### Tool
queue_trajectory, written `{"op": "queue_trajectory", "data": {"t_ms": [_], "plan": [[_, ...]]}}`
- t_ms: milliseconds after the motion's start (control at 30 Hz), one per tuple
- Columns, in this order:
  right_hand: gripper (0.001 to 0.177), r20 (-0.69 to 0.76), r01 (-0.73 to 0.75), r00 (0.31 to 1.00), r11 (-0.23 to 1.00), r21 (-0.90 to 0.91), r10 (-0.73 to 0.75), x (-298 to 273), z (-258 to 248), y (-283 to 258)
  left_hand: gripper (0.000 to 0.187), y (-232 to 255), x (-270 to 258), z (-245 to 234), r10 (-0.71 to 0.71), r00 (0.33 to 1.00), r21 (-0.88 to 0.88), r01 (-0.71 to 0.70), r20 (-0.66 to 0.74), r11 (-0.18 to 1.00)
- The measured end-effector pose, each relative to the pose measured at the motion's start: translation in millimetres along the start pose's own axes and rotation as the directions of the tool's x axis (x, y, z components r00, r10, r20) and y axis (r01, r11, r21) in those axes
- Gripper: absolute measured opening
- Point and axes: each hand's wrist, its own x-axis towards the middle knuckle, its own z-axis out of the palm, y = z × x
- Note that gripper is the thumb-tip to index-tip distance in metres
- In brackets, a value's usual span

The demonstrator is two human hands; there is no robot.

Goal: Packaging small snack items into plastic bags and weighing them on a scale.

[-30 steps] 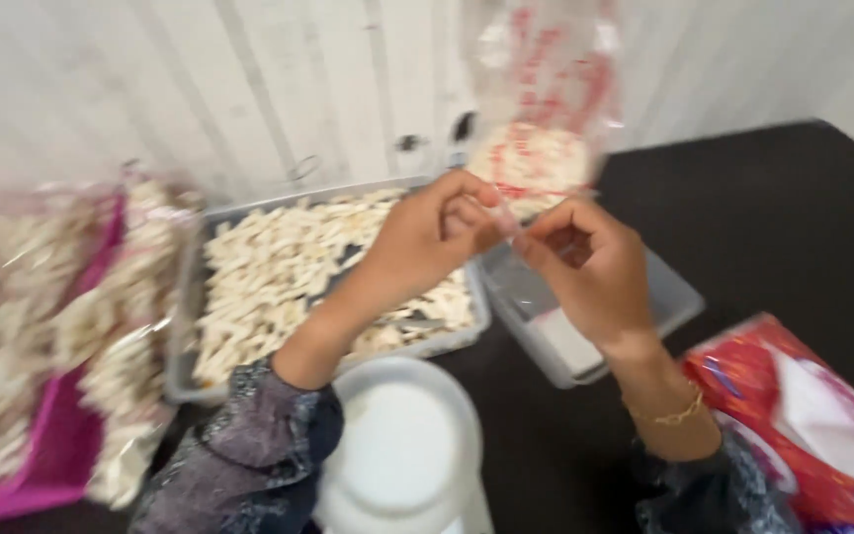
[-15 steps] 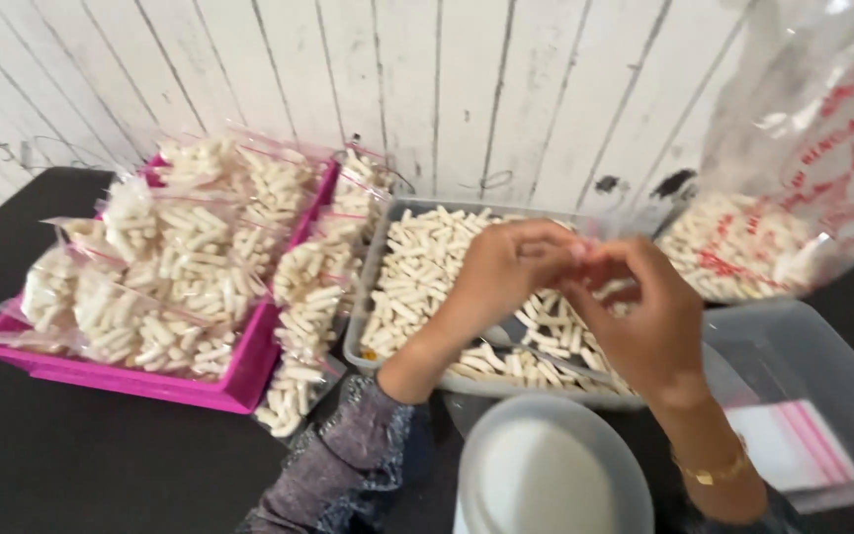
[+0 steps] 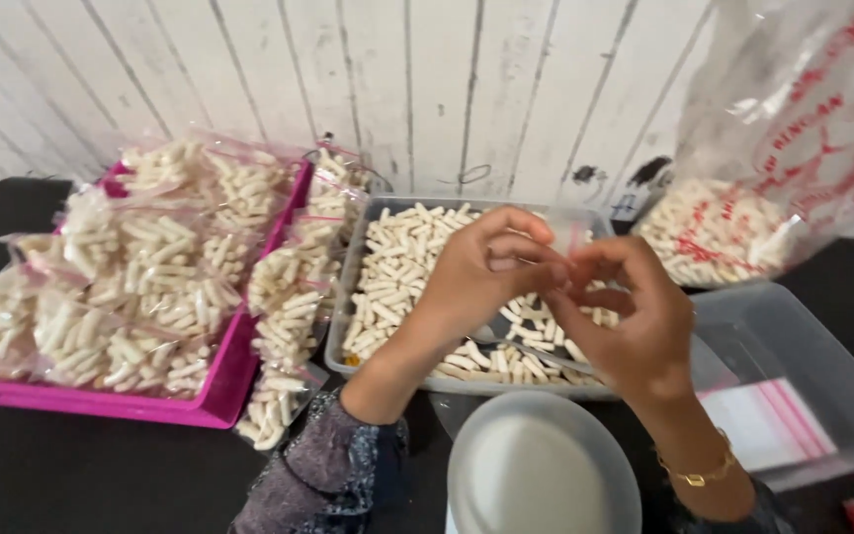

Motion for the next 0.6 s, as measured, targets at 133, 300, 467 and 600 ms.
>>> {"op": "queue_trajectory", "data": {"t_ms": [133,300,467,600], "plan": [[0.043,0.024,-0.058,0.998,0.995,0.083,0.056,4,-1,0,0.032,-8,3,1,0.012,0.999,-0.008,-0.012,-0.036,1.0],[0.033,0.062,-0.141,0.989,0.977,0.16,0.132,6,-1,3,0.017,-14,7,-1,0.034,0.998,0.0,-0.034,-0.061,0.999],[0.025,0.068,-0.148,0.988,0.982,0.119,0.141,7,-4,2,0.019,-8,6,2,0.056,0.997,0.029,-0.054,-0.044,0.998],[0.023,0.094,-0.12,0.989,0.992,0.035,0.116,10,-4,-1,0.018,-3,5,0,0.062,0.997,0.069,-0.06,-0.036,0.996]]}}
